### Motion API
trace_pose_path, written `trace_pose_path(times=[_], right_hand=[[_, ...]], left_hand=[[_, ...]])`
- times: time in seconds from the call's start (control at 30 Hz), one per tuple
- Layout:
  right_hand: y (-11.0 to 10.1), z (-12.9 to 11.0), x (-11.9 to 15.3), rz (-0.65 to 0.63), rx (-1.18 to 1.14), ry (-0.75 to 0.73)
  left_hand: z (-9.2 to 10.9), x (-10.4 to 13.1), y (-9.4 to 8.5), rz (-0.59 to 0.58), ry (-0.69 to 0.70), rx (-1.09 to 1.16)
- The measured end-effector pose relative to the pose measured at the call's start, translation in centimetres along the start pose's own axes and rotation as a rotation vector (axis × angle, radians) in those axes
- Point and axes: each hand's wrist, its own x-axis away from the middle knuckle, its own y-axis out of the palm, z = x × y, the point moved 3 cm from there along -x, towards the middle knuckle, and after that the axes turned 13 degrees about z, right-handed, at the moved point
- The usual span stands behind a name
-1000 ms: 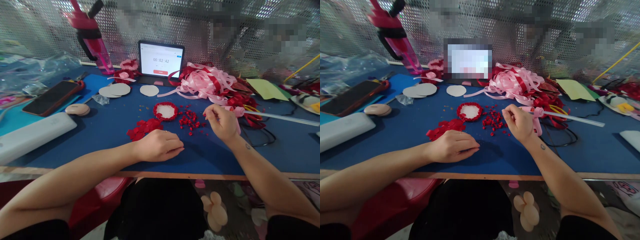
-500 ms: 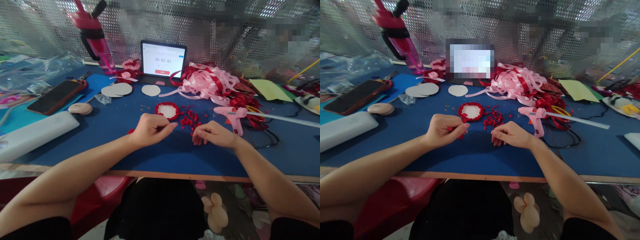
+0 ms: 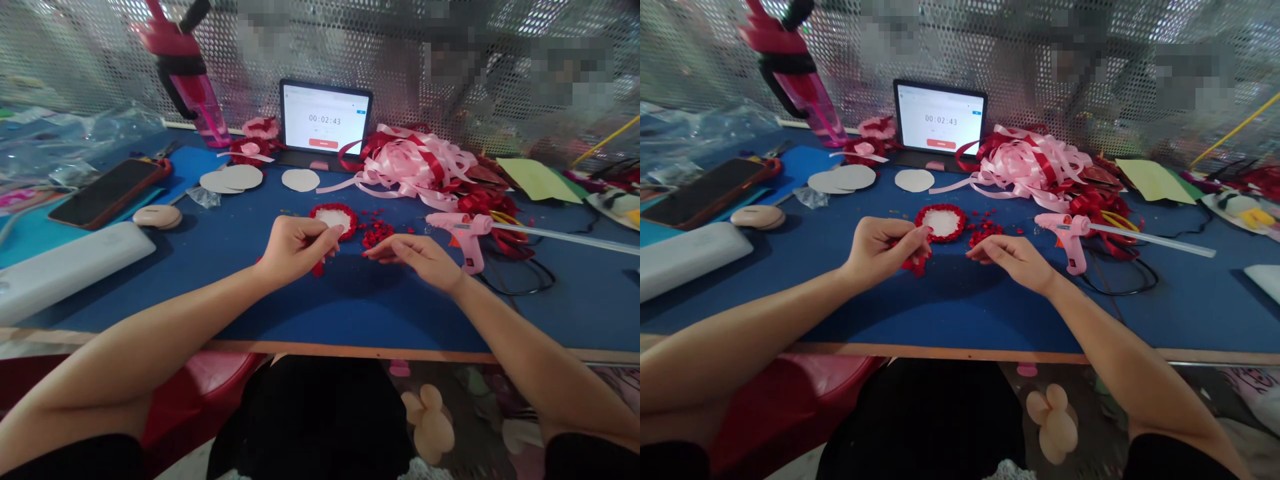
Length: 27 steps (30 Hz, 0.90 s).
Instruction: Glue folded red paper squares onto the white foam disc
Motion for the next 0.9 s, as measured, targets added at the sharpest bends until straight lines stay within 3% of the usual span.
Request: trace_pose_path(times=[0.1,0.27,0.47,0.53,0.63,0.73,0.8,0.9], right_hand=[[0.9,0.3,-0.2,-0.07,-0.062,0.082],[0.2,-0.1,-1.1,0.1,0.124,-0.064],[-2.3,-0.8,-0.8,0.262,0.053,-0.127],[-3.3,-0.7,-0.4,0.242,0.213,-0.048],[-3.9,-0.1,0.0,0.076,0.498,0.092],[-3.9,0.6,0.0,0.009,0.57,0.142],[-3.8,0.8,-0.3,0.093,0.548,0.078],[-3.6,0.6,-0.8,0.192,0.6,-0.13]], left_hand=[[-0.3,-0.1,0.0,0.007,-0.047,0.026],[-0.2,-0.1,0.0,0.001,-0.046,0.034],[0.0,0.0,-0.1,-0.007,-0.021,0.016],[-0.1,0.0,-0.1,-0.008,-0.022,0.011],[-0.1,0.0,0.0,-0.008,-0.022,0.017],[-0.1,0.0,0.0,-0.012,-0.019,0.025],[0.0,0.0,0.0,-0.01,-0.012,0.018],[0.0,0.0,0.0,-0.013,0.006,0.002]])
